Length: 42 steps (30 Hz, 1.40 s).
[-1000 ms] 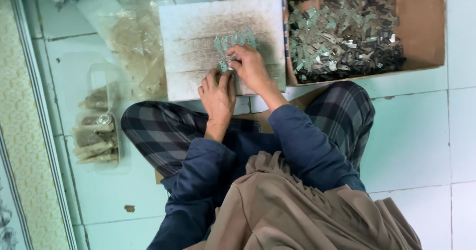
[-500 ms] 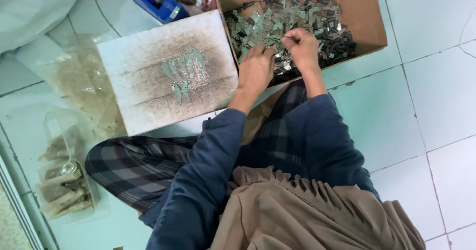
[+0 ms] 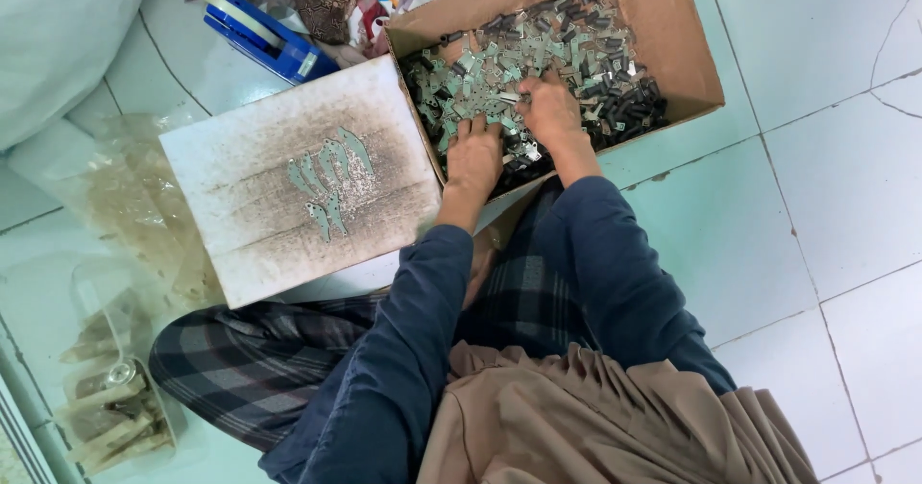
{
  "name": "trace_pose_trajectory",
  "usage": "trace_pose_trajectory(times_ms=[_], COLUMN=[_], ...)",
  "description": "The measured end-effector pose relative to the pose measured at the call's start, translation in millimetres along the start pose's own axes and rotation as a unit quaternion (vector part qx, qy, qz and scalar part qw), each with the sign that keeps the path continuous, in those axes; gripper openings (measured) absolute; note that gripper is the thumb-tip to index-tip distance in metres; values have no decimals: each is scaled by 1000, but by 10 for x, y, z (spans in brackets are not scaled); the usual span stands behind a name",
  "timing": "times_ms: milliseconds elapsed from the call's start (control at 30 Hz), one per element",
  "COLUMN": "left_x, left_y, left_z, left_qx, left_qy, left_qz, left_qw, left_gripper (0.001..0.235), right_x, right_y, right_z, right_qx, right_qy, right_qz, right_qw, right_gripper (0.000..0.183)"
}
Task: Arranging small metal components from a cardboard box onto a white template board while sitting on the floor.
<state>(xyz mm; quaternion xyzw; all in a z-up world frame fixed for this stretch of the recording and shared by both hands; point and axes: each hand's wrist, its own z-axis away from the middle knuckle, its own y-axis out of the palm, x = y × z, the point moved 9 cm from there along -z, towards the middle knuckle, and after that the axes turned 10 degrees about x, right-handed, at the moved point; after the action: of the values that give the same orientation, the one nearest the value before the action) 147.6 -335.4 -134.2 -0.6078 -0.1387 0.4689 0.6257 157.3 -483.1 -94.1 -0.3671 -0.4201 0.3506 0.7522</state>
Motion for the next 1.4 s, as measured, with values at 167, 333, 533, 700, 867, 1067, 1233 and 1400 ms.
trace_pose_trajectory(times_ms=[167,333,533,700,867,1067,1233,1400], left_x=[-26,-33,-114,-211,91,1026,1341,1348], left_y=[-299,-454,-664,-1141,-1514,-1426,-1556,-1590], left_z=[72,117,259,711,1595,2593,2913,2944], left_qx=[-39,-92,-158,-235,-244,-291,-340,-368], left_qy=[-16,-15,35,43,28,-88,-138,-141], left_qz=[61,95,145,171,141,160,144,59], left_qw=[997,991,976,956,959,939,919,917], left_gripper=[31,32,34,40,40,15,19,19], right_x=[29,169,75,319,1426,2503,2892,2982], right_y=[69,20,247,-272,-464,77,590,880], right_z=[88,239,104,570,1357,1730,1469,1211], right_qx=[-33,16,-51,-128,-70,90,129,74], right_qy=[-47,-59,-132,-212,-293,-331,-303,-266], right_qz=[36,74,150,-97,-135,-197,-197,-54], right_qw=[998,995,979,964,944,918,924,960], right_gripper=[10,33,23,14,16,16,19,25])
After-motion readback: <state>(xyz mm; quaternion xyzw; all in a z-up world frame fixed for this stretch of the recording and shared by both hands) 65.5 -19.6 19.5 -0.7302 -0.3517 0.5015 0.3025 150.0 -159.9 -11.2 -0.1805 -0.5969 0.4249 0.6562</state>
